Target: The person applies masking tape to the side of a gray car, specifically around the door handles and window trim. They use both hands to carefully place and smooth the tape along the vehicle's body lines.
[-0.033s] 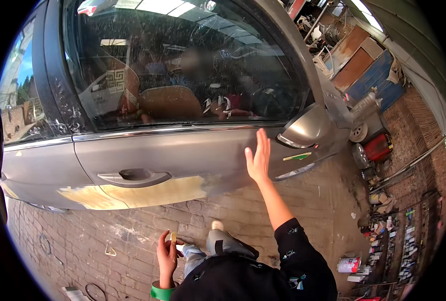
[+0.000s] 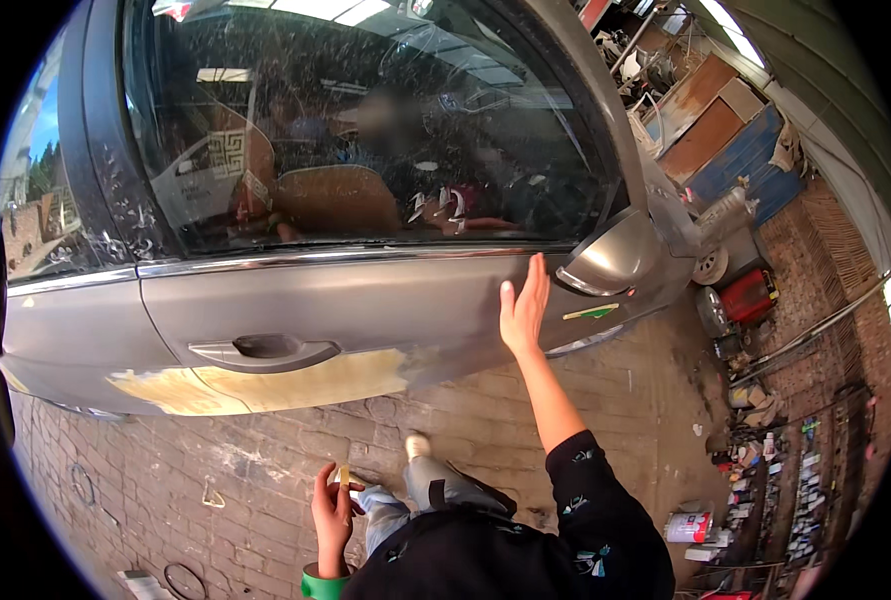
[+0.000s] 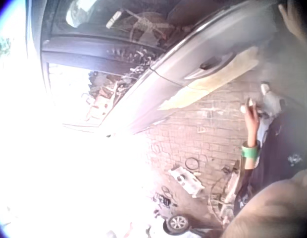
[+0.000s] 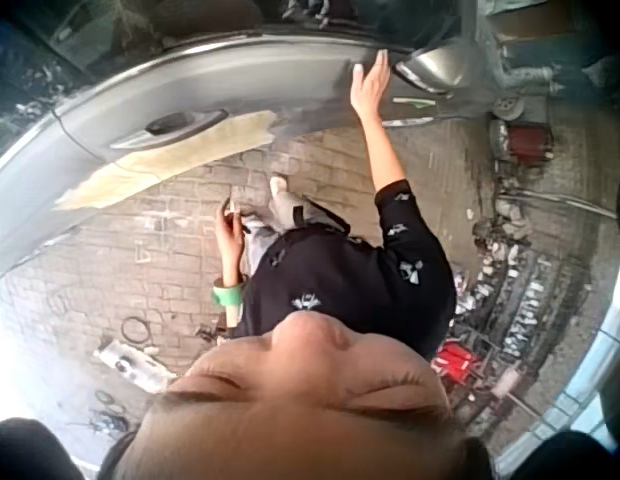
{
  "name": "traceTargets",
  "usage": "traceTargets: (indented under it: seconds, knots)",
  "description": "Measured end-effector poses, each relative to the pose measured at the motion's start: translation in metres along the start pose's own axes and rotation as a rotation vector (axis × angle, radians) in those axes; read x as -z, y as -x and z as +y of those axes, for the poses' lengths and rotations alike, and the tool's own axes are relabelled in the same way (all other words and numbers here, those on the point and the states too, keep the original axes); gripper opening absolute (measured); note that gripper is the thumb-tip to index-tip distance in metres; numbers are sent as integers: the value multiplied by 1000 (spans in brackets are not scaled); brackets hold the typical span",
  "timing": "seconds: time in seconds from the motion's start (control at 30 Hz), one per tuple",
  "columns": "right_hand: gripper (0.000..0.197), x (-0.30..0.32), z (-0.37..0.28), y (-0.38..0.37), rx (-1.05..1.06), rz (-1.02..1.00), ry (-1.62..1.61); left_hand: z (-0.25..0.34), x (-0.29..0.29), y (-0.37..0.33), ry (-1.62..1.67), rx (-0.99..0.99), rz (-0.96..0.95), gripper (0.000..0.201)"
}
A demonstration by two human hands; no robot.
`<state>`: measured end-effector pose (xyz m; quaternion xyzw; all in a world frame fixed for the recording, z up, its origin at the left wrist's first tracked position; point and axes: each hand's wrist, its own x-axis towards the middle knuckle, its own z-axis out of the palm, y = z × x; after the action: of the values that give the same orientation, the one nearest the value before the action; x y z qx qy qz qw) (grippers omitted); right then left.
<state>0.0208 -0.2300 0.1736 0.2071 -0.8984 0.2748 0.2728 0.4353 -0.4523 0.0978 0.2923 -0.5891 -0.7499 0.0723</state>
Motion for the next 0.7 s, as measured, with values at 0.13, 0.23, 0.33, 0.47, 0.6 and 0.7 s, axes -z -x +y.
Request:
traceTargets:
  seconds: [0.13,0.23,0.33,0.47,0.6,0.7]
  knots:
    - [78,-28,35,-20,-176,45,221,-36,0,9,109,126,98,40]
    - [81,-27,42,-16,-192,-3,217,-64,-3,15,154,175,202,43]
    - [79,-2,47,-6,-172,-25,224,-79,0,15,134,251,181,43]
    - [83,-14,78,-34,-389,46,105,-75,2,7,117,280,226,42]
    - [85,-22,78,-44,-537,143,94,-71,0,-9,103,259,213,41]
    - [84,-22,76,-43,-532,172,112,-72,-6,-20,119,257,193,40]
